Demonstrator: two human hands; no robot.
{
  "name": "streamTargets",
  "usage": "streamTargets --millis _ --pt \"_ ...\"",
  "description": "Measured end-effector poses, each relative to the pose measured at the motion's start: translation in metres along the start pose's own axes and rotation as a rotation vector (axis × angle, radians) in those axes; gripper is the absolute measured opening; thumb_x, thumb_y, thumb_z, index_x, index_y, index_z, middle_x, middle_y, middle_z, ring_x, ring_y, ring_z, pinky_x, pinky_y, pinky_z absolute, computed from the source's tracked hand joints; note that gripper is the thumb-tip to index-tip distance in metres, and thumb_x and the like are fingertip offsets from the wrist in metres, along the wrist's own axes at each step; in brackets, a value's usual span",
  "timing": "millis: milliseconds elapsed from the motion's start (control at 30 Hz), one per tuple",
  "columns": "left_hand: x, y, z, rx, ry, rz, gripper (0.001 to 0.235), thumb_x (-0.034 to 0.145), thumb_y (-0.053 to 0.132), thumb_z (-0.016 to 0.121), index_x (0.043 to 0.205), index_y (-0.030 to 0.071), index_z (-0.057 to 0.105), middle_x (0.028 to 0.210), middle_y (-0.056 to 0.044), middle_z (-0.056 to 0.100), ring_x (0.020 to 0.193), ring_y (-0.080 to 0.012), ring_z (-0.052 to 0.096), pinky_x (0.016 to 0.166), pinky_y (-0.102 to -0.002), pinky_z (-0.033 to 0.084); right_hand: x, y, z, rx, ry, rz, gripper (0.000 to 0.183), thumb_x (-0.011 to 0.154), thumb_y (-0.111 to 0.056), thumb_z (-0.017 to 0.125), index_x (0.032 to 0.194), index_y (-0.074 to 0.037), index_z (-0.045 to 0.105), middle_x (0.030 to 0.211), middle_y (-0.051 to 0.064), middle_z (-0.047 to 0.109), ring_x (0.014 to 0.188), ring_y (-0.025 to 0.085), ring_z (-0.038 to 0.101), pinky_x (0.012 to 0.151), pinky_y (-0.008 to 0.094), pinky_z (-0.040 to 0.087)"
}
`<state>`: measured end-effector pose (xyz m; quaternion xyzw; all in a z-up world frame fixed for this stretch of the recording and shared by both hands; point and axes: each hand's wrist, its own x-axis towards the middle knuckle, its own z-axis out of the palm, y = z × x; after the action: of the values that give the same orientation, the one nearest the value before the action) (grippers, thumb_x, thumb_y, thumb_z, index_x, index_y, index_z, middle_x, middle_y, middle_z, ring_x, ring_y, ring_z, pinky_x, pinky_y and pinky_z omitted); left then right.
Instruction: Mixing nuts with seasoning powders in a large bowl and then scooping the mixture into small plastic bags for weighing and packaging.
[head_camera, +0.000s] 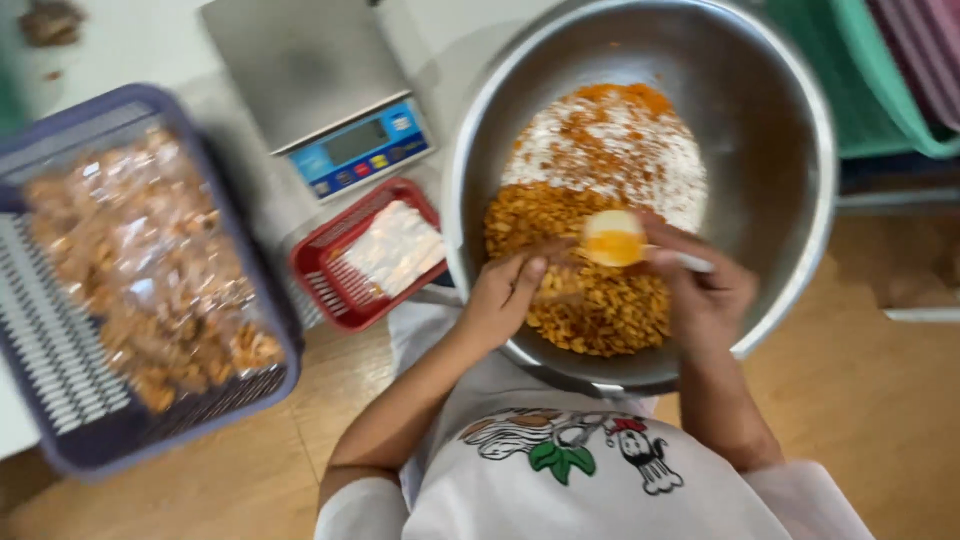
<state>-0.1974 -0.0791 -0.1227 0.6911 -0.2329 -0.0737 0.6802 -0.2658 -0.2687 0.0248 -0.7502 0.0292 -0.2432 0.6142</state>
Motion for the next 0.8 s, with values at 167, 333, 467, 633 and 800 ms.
streamTargets --millis 167,333,467,633,800 --pt "0.093 0.063 -0.130 0.205 0.458 -0.580 0.066 0.089 0.071 0.035 0.108 0.021 0.074 0.093 -0.003 0.072 0.078 -0.0140 0.066 0.071 -0.028 0.052 0.002 0.005 -0.020 -0.070 -0.075 0.195 0.027 0.100 -0.008 0.066 0.126 -0.003 0.064 0.133 0.021 0.065 0.127 0.031 0.068 0.113 0.041 0.059" --pt "0.155 -0.064 -0.269 0.108 0.566 -0.312 0.035 0.090 0.046 0.063 0.091 0.014 0.075 0.075 -0.002 0.071 0.067 -0.0113 0.070 0.060 -0.029 0.062 0.005 0.073 -0.024 -0.567 -0.344 0.106 0.031 0.103 -0.021 0.061 0.130 -0.008 0.069 0.137 0.016 0.067 0.129 0.031 0.064 0.109 0.044 0.051" --pt "0.184 -0.123 -0.310 0.410 0.690 0.048 0.032 0.088 0.027 0.085 0.111 0.008 0.074 0.105 -0.010 0.080 0.097 -0.0205 0.074 0.090 -0.039 0.059 -0.035 0.180 -0.026 -1.176 -0.622 0.197 0.050 0.095 -0.007 0.050 0.145 -0.009 0.051 0.114 0.015 0.070 0.083 0.032 0.070 0.061 0.041 0.057" --pt "0.065 -0.005 -0.224 0.623 0.415 0.052 0.016 0.106 0.001 0.064 0.120 0.010 0.063 0.119 -0.014 0.067 0.110 -0.0326 0.067 0.088 -0.046 0.054 -0.083 0.180 -0.074 -1.596 -0.508 -0.578 0.033 0.107 -0.016 0.049 0.136 -0.004 0.059 0.116 0.007 0.060 0.094 0.018 0.058 0.072 0.029 0.046" --pt "-0.018 -0.037 -0.167 1.102 0.170 -0.407 0.031 0.096 0.031 0.081 0.111 0.005 0.072 0.092 -0.023 0.071 0.089 -0.0492 0.068 0.080 -0.058 0.054 -0.037 0.168 -0.130 -1.499 -0.208 -0.184 0.022 0.097 -0.017 0.068 0.110 -0.004 0.079 0.100 0.010 0.076 0.083 0.026 0.076 0.064 0.030 0.060"
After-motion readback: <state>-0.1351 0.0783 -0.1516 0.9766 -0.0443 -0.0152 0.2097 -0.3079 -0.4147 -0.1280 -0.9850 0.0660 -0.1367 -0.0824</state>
